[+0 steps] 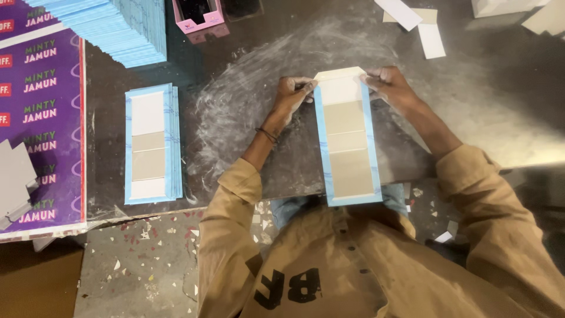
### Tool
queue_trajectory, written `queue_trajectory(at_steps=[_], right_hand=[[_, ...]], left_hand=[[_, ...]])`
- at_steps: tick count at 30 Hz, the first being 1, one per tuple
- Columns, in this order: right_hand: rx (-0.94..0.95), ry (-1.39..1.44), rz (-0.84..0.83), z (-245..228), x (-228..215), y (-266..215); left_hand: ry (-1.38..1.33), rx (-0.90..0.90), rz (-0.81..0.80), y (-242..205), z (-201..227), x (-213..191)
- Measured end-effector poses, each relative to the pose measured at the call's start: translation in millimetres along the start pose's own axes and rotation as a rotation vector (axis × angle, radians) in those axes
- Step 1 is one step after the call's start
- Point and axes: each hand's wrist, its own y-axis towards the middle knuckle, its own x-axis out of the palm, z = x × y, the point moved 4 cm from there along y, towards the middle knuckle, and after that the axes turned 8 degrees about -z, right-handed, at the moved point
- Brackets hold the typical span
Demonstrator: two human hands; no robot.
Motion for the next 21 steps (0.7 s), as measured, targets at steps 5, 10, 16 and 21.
queue_trajectory(at_steps=[5, 10, 16, 21], right_hand=[[0.067, -0.239, -0.037, -3.0, -4.3, 10.9], [0.057, -0.6, -0.137, -16.1, 1.4, 24.7], [-0.08, -0.847, -0.225, -33.1, 9.0, 23.7], [-0.234, -0.941, -0.214, -37.7, 10.6, 13.6]], left_hand=[[0.125, 0.101, -0.193, 3.5, 16.4, -2.8], [0.322, 0.154, -0.299, 8.3, 23.5, 11.2], [0.649, 0.368, -0.218, 2.4, 44.3, 13.3], [0.64, 0.334, -0.193, -8.5, 41.2, 10.7]])
